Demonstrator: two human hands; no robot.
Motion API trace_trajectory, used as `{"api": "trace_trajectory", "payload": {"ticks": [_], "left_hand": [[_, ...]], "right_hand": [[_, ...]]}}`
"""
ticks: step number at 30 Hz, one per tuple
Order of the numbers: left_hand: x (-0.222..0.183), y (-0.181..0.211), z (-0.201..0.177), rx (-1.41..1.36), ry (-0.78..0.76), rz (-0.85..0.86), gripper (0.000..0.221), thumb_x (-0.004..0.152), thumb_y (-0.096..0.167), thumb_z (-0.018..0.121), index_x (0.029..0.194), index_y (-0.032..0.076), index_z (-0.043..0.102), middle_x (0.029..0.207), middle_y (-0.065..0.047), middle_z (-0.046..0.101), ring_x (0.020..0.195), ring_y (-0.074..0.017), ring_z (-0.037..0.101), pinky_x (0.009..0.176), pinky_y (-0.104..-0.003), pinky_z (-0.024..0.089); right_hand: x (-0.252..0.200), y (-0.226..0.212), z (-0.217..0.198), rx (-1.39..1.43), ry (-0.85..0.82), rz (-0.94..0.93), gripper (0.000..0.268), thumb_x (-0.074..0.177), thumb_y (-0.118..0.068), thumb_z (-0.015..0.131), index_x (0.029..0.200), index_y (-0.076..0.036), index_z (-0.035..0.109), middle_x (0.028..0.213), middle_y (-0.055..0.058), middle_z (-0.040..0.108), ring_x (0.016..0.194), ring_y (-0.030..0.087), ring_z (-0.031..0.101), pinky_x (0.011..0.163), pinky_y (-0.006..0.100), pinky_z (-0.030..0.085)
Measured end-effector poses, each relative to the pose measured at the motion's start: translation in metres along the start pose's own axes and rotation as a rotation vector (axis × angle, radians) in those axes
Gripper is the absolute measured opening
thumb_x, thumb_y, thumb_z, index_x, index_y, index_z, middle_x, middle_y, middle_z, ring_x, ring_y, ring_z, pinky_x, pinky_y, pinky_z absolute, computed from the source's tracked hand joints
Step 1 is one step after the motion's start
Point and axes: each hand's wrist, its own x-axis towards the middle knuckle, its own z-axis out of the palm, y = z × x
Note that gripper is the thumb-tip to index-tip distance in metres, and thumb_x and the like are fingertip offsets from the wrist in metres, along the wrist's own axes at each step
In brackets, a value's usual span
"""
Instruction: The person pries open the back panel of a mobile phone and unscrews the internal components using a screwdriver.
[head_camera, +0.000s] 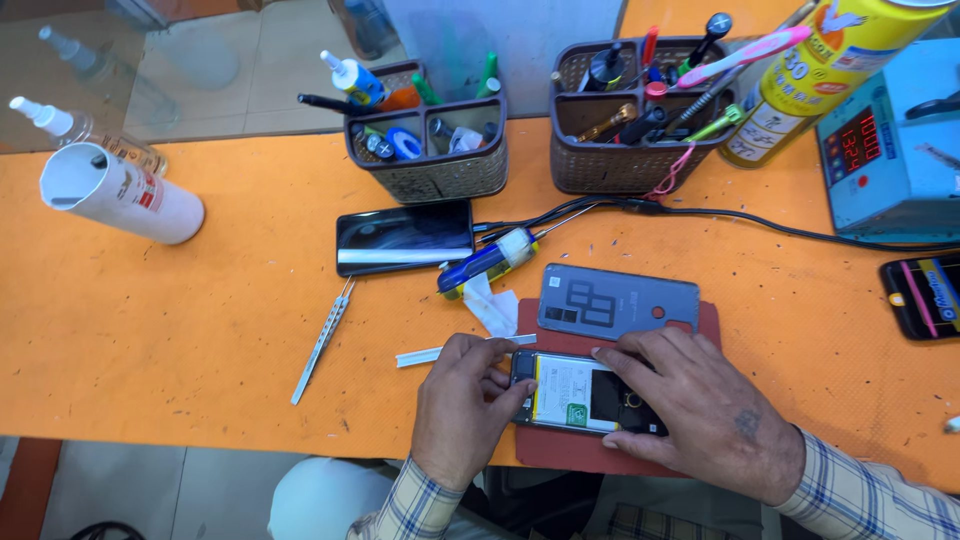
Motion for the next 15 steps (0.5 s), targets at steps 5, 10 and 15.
{"api": "trace_trajectory", "payload": {"ticks": [5,10,15], "left_hand": [[-0.003,-0.005,-0.005,0.077,0.084,0.037,0.038,0.077,0.015,0.084,0.113,0.007,0.073,0.094,-0.007,0.066,0.075,-0.0156,0.073,0.066,-0.029,0.062],[0.003,-0.023,-0.027,0.472,0.244,0.299,0.035,0.079,0.017,0.079,0.11,0.004,0.073,0.103,-0.011,0.069,0.092,-0.0303,0.064,0.079,-0.041,0.054],[0.008,-0.036,-0.037,0.571,0.191,0.263,0.028,0.084,0.022,0.075,0.106,0.005,0.075,0.101,-0.01,0.07,0.092,-0.0287,0.062,0.08,-0.041,0.052]], "right_hand": [[-0.003,0.013,-0.009,0.05,0.023,-0.037,0.08,0.071,-0.053,0.086,0.135,-0.011,0.063,0.123,0.011,0.062,0.112,0.031,0.06,0.094,0.044,0.048],[-0.001,0.036,-0.051,-0.107,0.286,0.068,0.048,0.069,-0.037,0.083,0.109,-0.011,0.074,0.101,0.009,0.072,0.097,0.028,0.069,0.084,0.042,0.056],[0.001,0.049,-0.077,-0.197,0.288,0.22,0.048,0.074,-0.038,0.087,0.111,-0.011,0.075,0.093,0.007,0.073,0.081,0.021,0.07,0.074,0.038,0.057]]}}
